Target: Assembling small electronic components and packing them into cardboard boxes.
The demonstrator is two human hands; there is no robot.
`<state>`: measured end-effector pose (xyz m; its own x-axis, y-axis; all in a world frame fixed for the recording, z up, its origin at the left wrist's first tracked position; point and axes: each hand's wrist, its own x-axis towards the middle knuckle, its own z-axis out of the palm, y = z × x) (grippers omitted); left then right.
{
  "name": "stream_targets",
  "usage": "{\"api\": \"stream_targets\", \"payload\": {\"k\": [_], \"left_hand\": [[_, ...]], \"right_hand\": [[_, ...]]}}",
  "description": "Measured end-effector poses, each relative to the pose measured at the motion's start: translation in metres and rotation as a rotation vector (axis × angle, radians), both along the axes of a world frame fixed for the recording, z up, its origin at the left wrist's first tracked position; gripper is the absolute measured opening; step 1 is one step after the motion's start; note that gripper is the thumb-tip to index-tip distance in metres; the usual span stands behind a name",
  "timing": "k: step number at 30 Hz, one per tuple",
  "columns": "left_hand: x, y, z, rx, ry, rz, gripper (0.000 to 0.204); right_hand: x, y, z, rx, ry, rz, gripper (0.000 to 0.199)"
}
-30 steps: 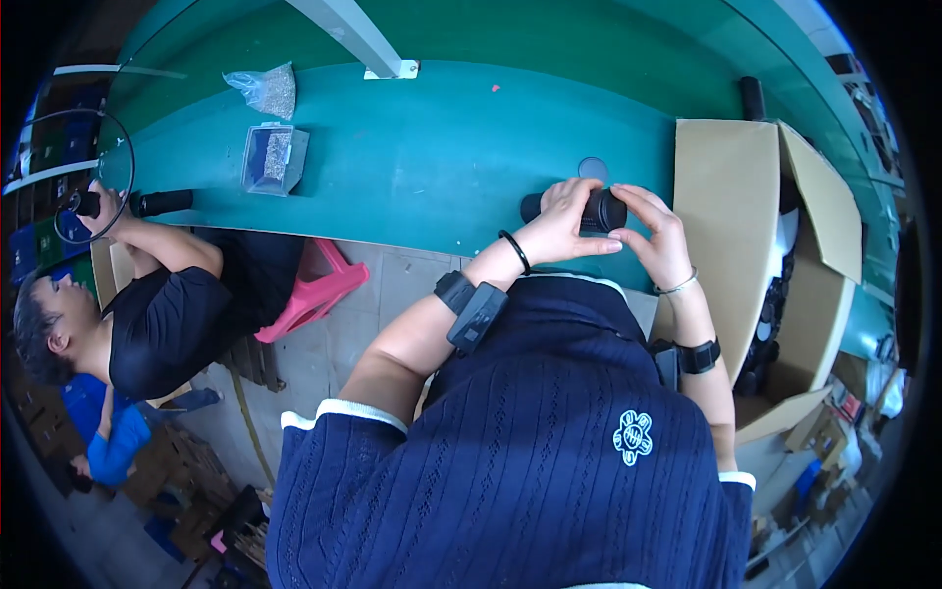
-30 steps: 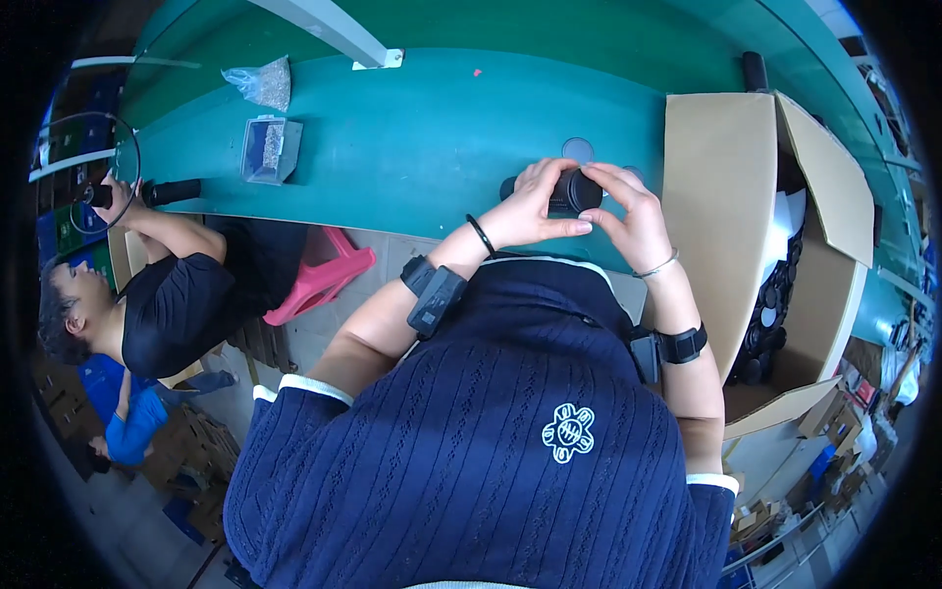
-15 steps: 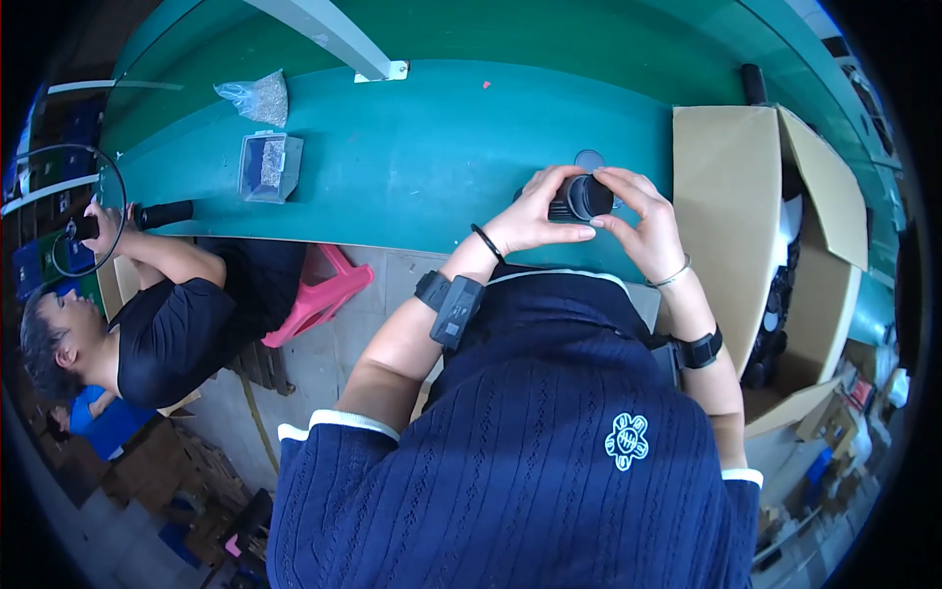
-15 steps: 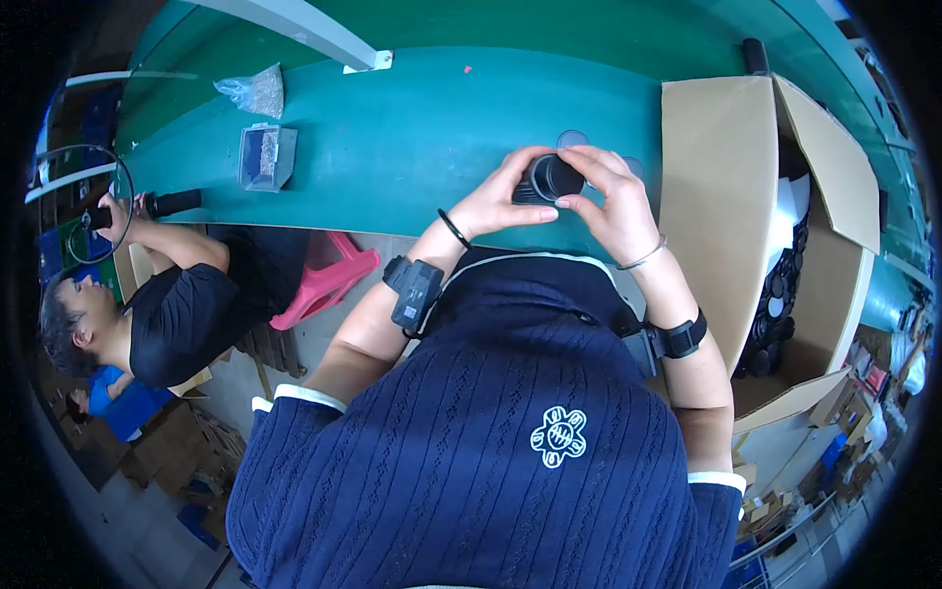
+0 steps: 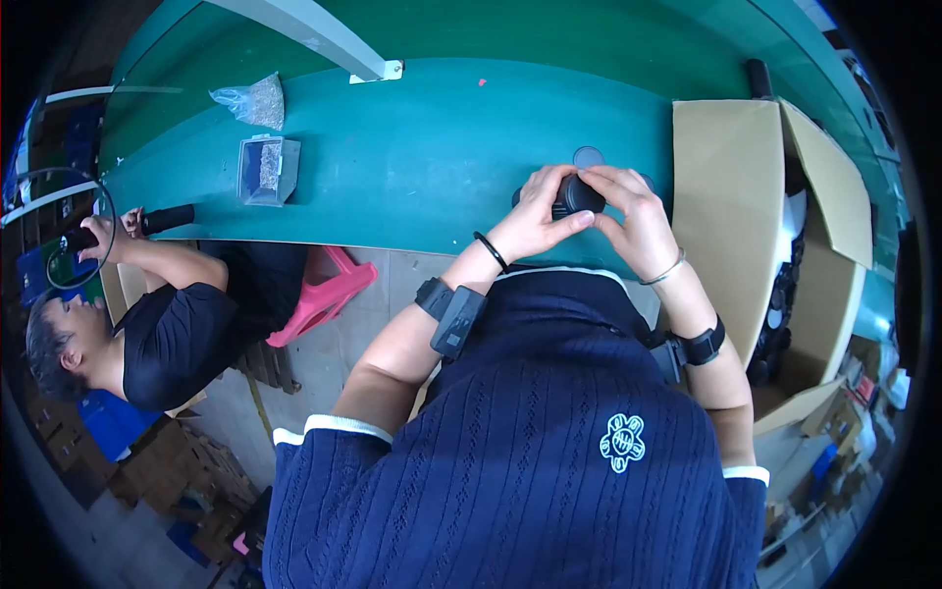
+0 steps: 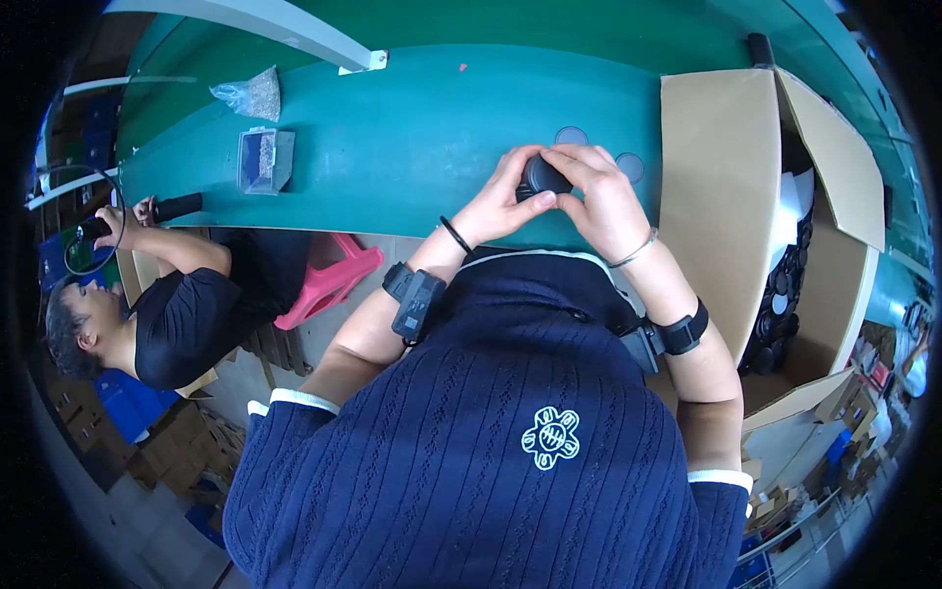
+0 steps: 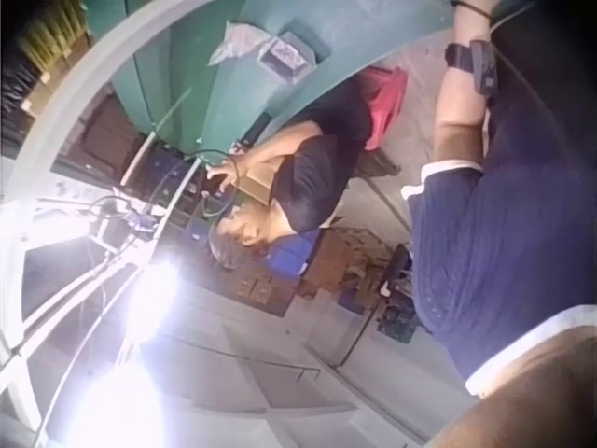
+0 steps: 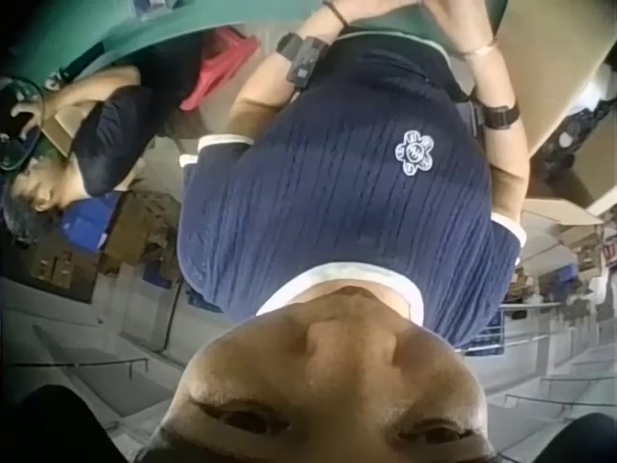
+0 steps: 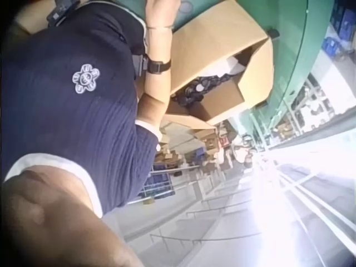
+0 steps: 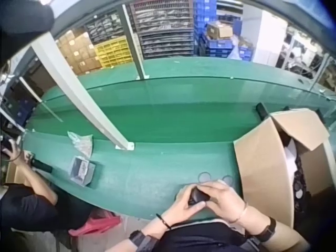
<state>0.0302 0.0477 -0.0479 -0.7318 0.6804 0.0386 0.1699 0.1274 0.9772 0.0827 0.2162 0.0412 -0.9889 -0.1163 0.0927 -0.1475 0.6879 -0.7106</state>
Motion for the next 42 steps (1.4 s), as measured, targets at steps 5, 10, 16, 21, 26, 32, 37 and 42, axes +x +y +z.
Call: {"api": "stream_targets", "payload": {"k": [5,10,16,21,26,32,37,42], "left_hand": [[0.001,0.003,0.002,-0.013,0.037,0.018,0.061],[0.003,0.004,0.003,-0.063,0.075,0.011,0.058],[0.005,0.001,0.005,-0.092,0.082,0.031,0.056],[-0.003,0.002,0.006,-0.110,0.138,-0.024,0.052],[-0.009,0.004,0.003,-0.037,-0.056,-0.070,0.057],[0.004,0.003,0.017,-0.072,-0.045,0.002,0.077],[0.009,-0.003,0.033,0.064,-0.349,-0.010,0.072],[-0.007,-0.002,0.006,0.079,-0.200,-0.027,0.061]], "right_hand": [[0.004,0.003,-0.007,-0.031,-0.005,-0.020,0.049],[0.005,-0.001,-0.006,-0.006,0.015,-0.033,0.048],[0.001,-0.005,0.001,0.088,-0.010,0.005,0.048],[-0.004,0.003,-0.004,0.048,-0.056,0.036,0.048],[-0.008,0.020,-0.041,-0.463,-0.185,-0.049,0.038],[0.002,0.012,-0.041,-0.768,-0.529,-0.080,0.030],[0.005,0.000,-0.040,-0.739,-0.488,-0.014,0.029],[-0.007,0.020,-0.018,-0.487,-0.304,0.028,0.053]]}}
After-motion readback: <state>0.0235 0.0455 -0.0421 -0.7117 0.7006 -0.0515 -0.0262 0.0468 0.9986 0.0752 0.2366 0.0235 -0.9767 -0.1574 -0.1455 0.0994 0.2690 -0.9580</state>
